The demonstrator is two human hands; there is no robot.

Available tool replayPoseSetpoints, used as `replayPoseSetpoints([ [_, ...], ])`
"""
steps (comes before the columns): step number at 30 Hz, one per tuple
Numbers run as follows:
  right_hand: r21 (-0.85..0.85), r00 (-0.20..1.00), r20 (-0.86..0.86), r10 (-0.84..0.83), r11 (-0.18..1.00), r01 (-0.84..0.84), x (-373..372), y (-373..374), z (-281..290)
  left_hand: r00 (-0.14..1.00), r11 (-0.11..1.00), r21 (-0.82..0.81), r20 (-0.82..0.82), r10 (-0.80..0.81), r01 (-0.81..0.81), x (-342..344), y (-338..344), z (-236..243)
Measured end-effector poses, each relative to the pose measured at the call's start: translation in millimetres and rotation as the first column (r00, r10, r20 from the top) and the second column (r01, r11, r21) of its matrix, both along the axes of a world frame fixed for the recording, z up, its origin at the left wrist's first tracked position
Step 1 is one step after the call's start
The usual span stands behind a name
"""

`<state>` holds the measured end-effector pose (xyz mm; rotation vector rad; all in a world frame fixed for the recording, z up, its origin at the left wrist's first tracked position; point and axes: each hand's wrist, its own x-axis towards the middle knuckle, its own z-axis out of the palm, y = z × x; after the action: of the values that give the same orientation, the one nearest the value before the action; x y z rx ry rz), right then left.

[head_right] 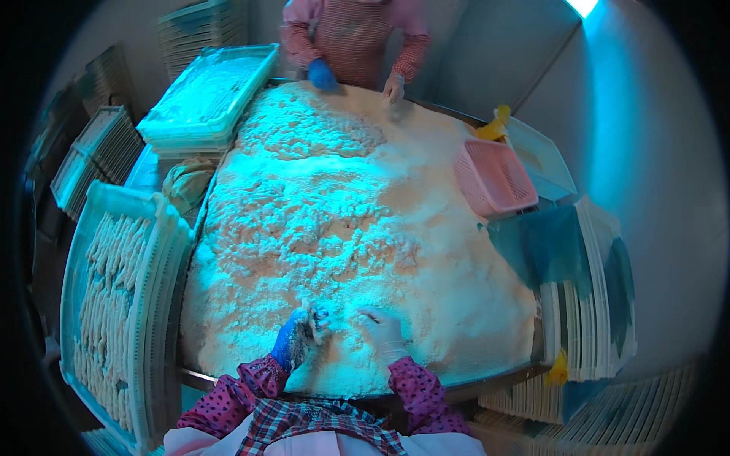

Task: The person repeatedly takes small portions of dough from a large pile, rolls them into elongated shapes, and places them into a tray. Another person works alongside at the same table, performing similar actions.

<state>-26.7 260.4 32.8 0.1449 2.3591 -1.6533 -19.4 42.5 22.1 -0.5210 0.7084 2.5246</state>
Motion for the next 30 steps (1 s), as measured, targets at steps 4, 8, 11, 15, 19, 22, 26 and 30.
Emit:
replayPoseSetpoints([
  [4, 0.034, 0.975, -0.221, 0.025, 0.999, -0.018, 16.7, -49.0, 47.3, 0.998, 0.938, 0.343, -0.032, 0.061, -0.046, 8.2, 8.4, 15.5],
  [8, 0.352, 0.768, -0.568, 0.297, 0.931, -0.1, 39.6, -87.6, 55.5, 0.984, 0.869, 0.495, -0.149, 0.099, -0.013, -0.5, 3.5, 13.6],
  [11, 0.264, 0.704, -0.694, 0.153, 0.963, 0.051, 14.9, -80.3, 62.8, 0.976, 0.949, 0.29, -0.207, -0.062, 0.122, 2.0, 7.5, 46.2],
  [15, 0.41, 0.563, -0.727, 0.394, 0.906, -0.105, 10.3, -103.4, 50.0, 0.195, 0.368, 0.792, -0.312, 0.93, -0.487, 11.5, 100.2, 34.4],
  [19, 0.517, 0.656, -0.668, 0.351, 0.853, 0.07, -2.9, -102.4, 48.0, 0.944, 0.966, 0.217, -0.263, 0.197, -0.141, 16.9, 16.3, 26.8],
  [22, 0.425, 0.55, -0.736, 0.394, 0.902, -0.078, 12.8, -111.7, 42.4, 0.479, 0.706, 0.566, -0.521, 0.707, -0.425, 18.2, 64.6, 8.6],
  [26, 0.409, 0.58, -0.725, 0.371, 0.91, -0.071, 14.5, -125.5, 28.0, 0.713, 0.926, 0.153, -0.599, 0.366, -0.347, 27.9, 21.4, 7.5],
  [30, 0.094, 0.669, -0.703, 0.241, 0.964, -0.249, 16.6, -142.5, 49.1, 0.832, 0.951, -0.109, -0.521, 0.192, -0.288, 24.3, -1.3, 10.6],
])
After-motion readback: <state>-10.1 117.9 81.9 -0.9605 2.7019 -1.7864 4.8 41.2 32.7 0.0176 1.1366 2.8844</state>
